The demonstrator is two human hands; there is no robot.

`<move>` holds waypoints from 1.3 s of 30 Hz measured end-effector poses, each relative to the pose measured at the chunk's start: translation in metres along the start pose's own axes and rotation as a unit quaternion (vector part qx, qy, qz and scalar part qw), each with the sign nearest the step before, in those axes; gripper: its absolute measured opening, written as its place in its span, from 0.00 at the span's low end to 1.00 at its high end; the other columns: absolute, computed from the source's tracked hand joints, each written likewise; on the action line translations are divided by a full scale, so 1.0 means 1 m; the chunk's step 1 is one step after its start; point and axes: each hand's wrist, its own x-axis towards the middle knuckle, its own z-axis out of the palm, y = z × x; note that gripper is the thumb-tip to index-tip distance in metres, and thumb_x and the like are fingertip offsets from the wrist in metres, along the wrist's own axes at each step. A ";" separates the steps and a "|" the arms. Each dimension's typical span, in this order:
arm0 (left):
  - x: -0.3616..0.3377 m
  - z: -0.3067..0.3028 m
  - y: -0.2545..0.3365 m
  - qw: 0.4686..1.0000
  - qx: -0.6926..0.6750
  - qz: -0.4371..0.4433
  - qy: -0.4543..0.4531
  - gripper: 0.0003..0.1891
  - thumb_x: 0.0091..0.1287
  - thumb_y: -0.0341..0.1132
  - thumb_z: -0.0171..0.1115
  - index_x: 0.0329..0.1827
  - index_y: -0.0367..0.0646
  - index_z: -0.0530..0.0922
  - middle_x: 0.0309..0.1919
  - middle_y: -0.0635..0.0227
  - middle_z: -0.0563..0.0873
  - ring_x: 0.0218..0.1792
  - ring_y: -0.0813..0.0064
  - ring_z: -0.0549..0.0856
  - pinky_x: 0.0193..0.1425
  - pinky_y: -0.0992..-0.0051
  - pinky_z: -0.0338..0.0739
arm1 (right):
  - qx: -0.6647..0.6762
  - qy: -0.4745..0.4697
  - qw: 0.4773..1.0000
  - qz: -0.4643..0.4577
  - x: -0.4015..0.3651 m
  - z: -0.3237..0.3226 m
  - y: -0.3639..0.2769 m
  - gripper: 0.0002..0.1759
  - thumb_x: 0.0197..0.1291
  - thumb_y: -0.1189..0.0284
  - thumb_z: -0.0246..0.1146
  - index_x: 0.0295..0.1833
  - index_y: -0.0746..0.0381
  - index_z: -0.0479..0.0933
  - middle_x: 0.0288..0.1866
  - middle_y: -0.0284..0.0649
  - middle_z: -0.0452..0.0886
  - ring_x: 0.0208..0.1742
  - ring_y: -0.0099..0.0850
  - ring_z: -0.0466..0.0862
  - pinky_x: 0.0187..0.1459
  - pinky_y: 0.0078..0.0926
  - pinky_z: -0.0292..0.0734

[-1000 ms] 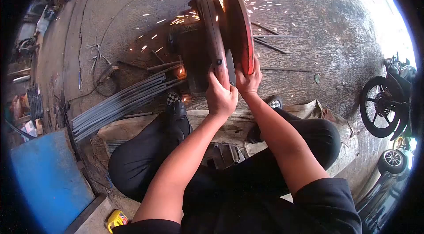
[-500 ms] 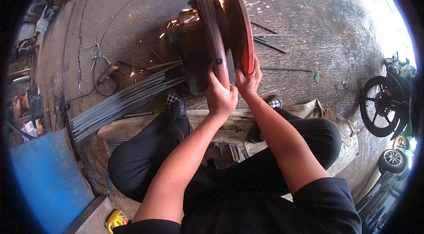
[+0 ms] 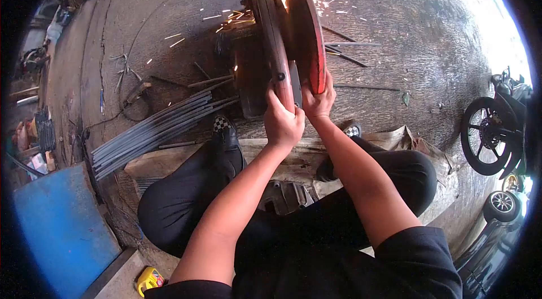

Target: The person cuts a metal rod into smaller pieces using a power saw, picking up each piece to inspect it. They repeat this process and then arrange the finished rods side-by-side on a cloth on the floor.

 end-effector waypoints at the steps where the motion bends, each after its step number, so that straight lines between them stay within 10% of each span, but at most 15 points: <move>1: 0.000 -0.001 0.001 1.000 0.000 0.000 0.000 0.34 0.54 0.27 0.60 0.63 0.25 0.57 0.39 0.35 0.79 0.43 0.36 0.80 0.47 0.52 0.75 | 0.000 0.000 1.000 0.000 0.000 -0.001 -0.002 0.33 0.48 0.70 0.62 0.64 0.61 0.68 0.54 0.52 0.79 0.55 0.52 0.79 0.56 0.41 0.75; 3: 0.000 -0.002 0.002 1.000 -0.007 -0.012 -0.010 0.38 0.52 0.24 0.59 0.69 0.34 0.55 0.52 0.37 0.77 0.48 0.36 0.80 0.51 0.51 0.77 | 0.021 -0.007 1.000 0.021 0.000 -0.002 -0.005 0.33 0.48 0.70 0.62 0.64 0.60 0.69 0.54 0.52 0.79 0.55 0.52 0.79 0.56 0.41 0.74; 39: 0.001 -0.001 0.000 0.999 -0.005 0.052 0.016 0.38 0.52 0.25 0.58 0.68 0.31 0.55 0.51 0.33 0.77 0.48 0.36 0.80 0.51 0.50 0.77 | -0.008 0.005 1.000 -0.011 -0.003 0.001 0.003 0.31 0.51 0.68 0.62 0.64 0.61 0.68 0.52 0.52 0.79 0.52 0.51 0.80 0.53 0.40 0.76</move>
